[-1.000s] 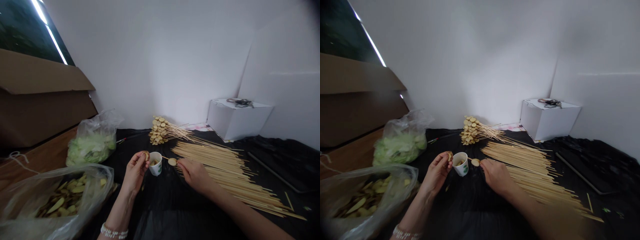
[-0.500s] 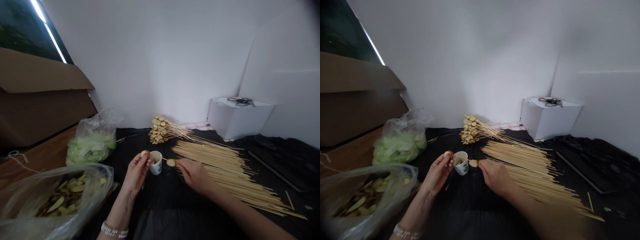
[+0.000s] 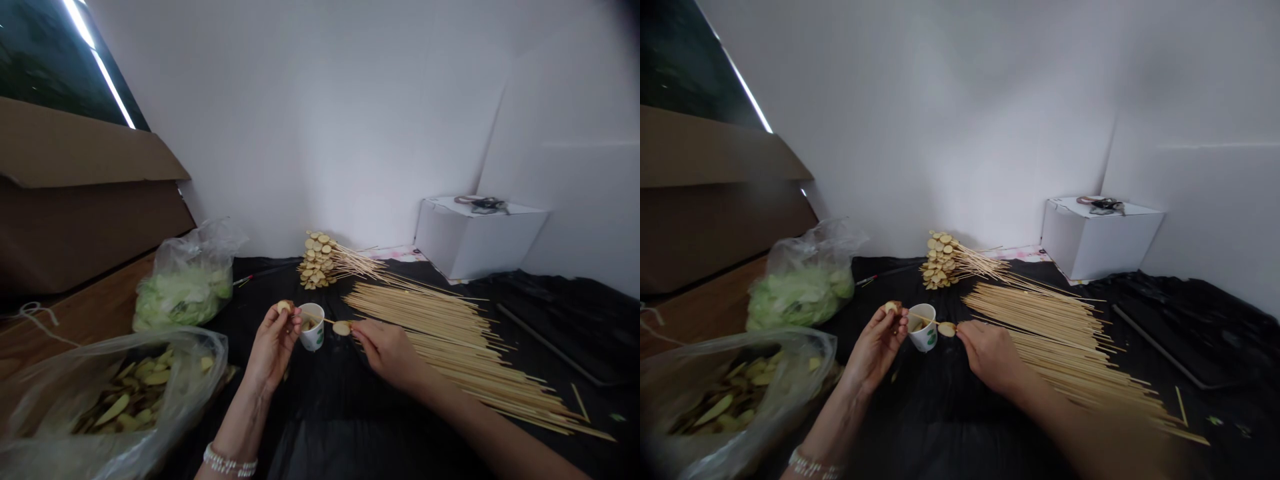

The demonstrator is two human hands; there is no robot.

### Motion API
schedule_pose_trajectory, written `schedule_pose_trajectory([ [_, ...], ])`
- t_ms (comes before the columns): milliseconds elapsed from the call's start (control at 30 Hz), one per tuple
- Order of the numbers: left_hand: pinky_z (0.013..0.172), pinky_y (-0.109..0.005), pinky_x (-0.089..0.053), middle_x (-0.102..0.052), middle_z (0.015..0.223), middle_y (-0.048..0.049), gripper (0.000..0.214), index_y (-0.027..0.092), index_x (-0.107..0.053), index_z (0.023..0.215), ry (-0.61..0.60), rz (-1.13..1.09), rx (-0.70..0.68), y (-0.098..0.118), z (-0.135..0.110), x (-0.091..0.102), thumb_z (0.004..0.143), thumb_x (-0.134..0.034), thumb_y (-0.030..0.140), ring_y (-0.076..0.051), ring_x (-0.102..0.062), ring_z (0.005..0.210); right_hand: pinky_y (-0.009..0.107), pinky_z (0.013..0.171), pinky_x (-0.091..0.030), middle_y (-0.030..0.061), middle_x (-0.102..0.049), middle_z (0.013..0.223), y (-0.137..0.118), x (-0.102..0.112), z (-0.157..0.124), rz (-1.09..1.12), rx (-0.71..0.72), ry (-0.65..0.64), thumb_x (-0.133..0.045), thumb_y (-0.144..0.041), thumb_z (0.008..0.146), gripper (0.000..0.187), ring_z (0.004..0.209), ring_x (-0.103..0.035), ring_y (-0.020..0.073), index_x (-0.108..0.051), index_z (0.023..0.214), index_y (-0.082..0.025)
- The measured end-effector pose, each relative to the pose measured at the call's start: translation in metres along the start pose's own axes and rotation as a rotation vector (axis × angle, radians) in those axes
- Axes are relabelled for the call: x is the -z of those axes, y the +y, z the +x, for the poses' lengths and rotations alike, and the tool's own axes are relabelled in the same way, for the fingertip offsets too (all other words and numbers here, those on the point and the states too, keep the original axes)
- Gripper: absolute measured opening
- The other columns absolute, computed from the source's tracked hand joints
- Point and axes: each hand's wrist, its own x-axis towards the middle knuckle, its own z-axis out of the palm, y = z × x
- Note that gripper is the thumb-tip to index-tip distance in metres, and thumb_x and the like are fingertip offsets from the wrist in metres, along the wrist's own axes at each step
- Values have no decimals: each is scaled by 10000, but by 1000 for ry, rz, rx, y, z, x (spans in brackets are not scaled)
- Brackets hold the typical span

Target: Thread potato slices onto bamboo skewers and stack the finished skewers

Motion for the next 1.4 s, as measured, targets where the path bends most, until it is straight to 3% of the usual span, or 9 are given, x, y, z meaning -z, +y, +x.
schedule_pose_trajectory([
  [100, 605, -166, -517, -662, 818, -47, 236, 148, -630, 823, -15, -50, 32, 2, 0, 1, 665, -795, 207, -82, -594, 652, 263, 730, -491, 62, -691, 850, 1, -1, 0, 14, -5, -9, -384, -198, 962, 261, 786, -643, 167, -645, 973, -203],
  [233, 470, -120, -427, -643, 865, -31, 265, 177, -580, 854, -44, 8, 10, 3, -3, -2, 690, -781, 236, -47, -528, 566, 263, 731, -491, 63, -690, 855, 1, -2, -1, 20, -9, -10, -388, -197, 961, 256, 791, -641, 167, -644, 970, -202],
  [367, 352, -84, -242, -538, 664, 46, 262, 193, -544, 855, -78, 80, -39, 3, -8, -9, 733, -746, 305, 1, -344, 404, 261, 714, -491, 58, -691, 844, 2, -3, -1, 9, -6, -8, -400, -197, 956, 250, 769, -642, 164, -649, 958, -213],
  [467, 337, -90, -190, -415, 534, 90, 230, 193, -541, 838, -106, 99, -14, 4, -10, -11, 765, -713, 327, 5, -240, 355, 262, 717, -494, 58, -691, 844, 2, -3, -1, 8, -7, -6, -398, -197, 956, 252, 775, -645, 166, -649, 958, -213],
  [700, 451, -150, -388, -516, 622, 27, 296, 155, -591, 817, -64, 0, 33, 6, -8, -10, 737, -707, 416, -54, -453, 493, 281, 764, -502, 70, -694, 867, 2, -4, -1, 49, -12, 4, -394, -199, 958, 253, 820, -649, 174, -646, 930, -191],
  [933, 507, -140, -433, -627, 720, 7, 350, 176, -584, 952, -6, 84, -67, 1, -5, -4, 671, -790, 215, -62, -534, 575, 281, 772, -501, 72, -698, 880, 1, -2, -1, 48, -11, 5, -401, -187, 952, 242, 833, -654, 176, -643, 936, -184],
  [1067, 537, -129, -455, -689, 835, -45, 302, 150, -592, 828, 17, 96, -74, 0, -4, -1, 636, -821, 192, -51, -559, 600, 277, 783, -502, 73, -699, 891, 2, -3, -1, 47, -7, 8, -401, -187, 955, 243, 849, -654, 174, -641, 924, -185],
  [1267, 506, -108, -445, -633, 692, 8, 284, 141, -648, 814, 21, 59, -36, 3, -4, -4, 620, -832, 236, -35, -533, 551, 271, 760, -505, 69, -701, 883, 4, -4, -2, 25, 2, 16, -389, -209, 965, 258, 830, -652, 168, -647, 955, -198],
  [1400, 510, -108, -454, -651, 728, -12, 267, 122, -669, 777, 20, 56, -6, 2, -5, -6, 610, -839, 242, -35, -537, 564, 278, 779, -505, 74, -700, 898, 3, -3, -2, 44, -1, 23, -383, -208, 966, 262, 838, -653, 171, -643, 942, -192],
])
